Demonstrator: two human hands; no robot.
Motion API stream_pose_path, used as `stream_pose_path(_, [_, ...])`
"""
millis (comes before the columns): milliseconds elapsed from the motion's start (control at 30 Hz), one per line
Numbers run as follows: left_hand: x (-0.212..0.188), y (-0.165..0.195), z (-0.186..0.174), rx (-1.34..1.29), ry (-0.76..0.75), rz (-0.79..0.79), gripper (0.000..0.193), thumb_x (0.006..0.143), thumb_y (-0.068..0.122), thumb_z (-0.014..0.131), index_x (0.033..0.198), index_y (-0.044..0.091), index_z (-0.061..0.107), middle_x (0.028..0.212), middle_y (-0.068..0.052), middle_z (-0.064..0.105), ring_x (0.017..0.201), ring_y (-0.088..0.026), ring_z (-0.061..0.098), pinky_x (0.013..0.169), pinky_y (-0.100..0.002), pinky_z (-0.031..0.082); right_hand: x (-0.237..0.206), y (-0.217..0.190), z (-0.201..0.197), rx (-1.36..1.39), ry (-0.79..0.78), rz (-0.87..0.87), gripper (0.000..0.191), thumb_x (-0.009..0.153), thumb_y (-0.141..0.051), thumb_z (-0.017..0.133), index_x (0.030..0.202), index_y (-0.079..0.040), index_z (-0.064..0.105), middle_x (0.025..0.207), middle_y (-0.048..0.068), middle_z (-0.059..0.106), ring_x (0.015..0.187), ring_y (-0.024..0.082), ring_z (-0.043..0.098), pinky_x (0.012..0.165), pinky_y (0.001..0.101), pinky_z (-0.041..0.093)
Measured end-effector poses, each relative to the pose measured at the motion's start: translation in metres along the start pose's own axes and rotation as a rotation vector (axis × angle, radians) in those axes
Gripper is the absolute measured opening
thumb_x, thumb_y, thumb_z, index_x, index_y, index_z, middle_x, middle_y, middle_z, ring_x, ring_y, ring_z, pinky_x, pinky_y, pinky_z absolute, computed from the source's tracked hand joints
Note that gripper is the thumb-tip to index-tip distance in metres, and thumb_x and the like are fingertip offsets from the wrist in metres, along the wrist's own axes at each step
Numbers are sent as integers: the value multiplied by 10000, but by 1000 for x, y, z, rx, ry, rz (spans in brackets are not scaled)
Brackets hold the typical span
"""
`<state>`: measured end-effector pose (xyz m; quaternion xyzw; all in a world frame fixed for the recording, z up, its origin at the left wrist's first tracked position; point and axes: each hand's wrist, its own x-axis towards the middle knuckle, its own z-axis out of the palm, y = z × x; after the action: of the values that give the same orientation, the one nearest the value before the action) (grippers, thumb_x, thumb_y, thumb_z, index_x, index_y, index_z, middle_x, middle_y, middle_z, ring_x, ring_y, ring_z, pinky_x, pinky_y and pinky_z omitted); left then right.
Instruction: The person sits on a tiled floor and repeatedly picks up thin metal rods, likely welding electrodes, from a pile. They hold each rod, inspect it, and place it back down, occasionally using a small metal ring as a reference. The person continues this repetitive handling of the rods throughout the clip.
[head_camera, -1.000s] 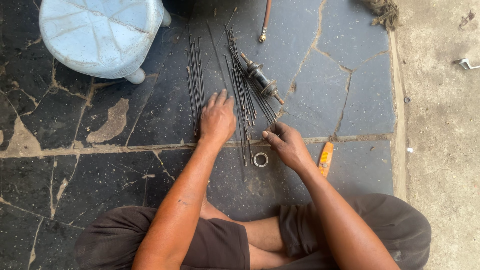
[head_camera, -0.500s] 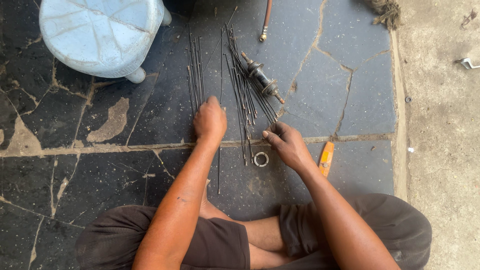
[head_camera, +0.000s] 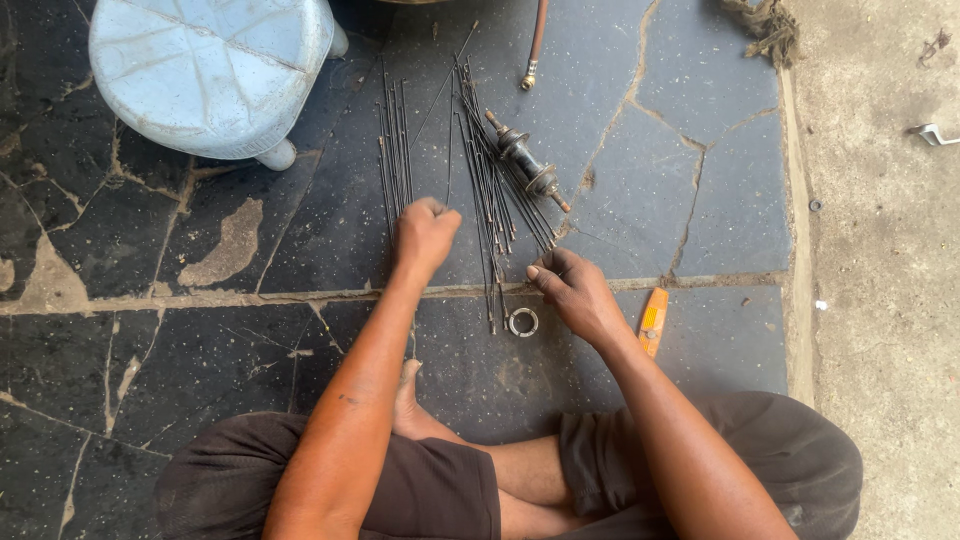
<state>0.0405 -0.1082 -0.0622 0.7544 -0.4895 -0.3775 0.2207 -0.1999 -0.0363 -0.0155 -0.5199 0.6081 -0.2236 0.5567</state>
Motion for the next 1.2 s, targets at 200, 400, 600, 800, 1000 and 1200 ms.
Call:
stream_pose_path(200, [-5, 6, -6, 85, 83, 104, 212, 902, 232, 684, 1047, 79, 658, 1027, -94, 675, 884, -217, 664, 757, -402, 547, -2, -3, -1, -24, -4, -4, 349, 947, -355, 661, 1008, -12, 669, 792, 75, 672, 709, 155, 645, 663, 338, 533])
stream_pose_path(400, [-9, 0, 13, 706, 233, 282, 210, 891, 139, 723, 1027, 5, 635, 1033, -172, 661, 823, -285, 721, 687, -427, 606, -4, -5, -1, -8, -7, -4, 349, 947, -350, 658, 1019, -9, 669, 802, 75, 669, 723, 157, 638, 677, 340, 532])
stream_pose_path(600, [-10, -7, 15, 828, 263, 346, 176, 834, 104, 717, 974, 17, 653, 968, -172, 694, 785, -310, 745, 653, -415, 624, -3, -4, 0, -25, -8, -2, 354, 941, -347, 662, 1033, -6, 671, 805, 78, 676, 725, 160, 641, 682, 343, 533])
stream_pose_path(800, [-7, 1, 4, 851, 118, 136, 204, 907, 192, 690, 1005, 13, 680, 944, -184, 724, 804, -312, 763, 662, -417, 626, -2, -4, 0, -44, -12, 3, 363, 945, -353, 658, 1046, -4, 673, 804, 83, 680, 728, 165, 646, 681, 347, 536])
stream_pose_path(1000, [-4, 4, -5, 675, 56, 32, 275, 875, 246, 698, 1027, 17, 711, 1034, -220, 736, 958, -386, 733, 823, -476, 594, 4, 7, 0, -38, -3, 21, 370, 935, -357, 669, 1047, -5, 676, 831, 95, 701, 737, 170, 662, 690, 358, 539])
stream_pose_path(1200, [0, 5, -4, 337, 106, 49, 293, 823, 194, 692, 1026, -17, 696, 1033, -282, 707, 997, -466, 689, 873, -501, 563, 23, 36, -10, -34, 140, -144, 393, 943, -340, 697, 1067, 33, 688, 898, 98, 734, 810, 151, 658, 745, 340, 522])
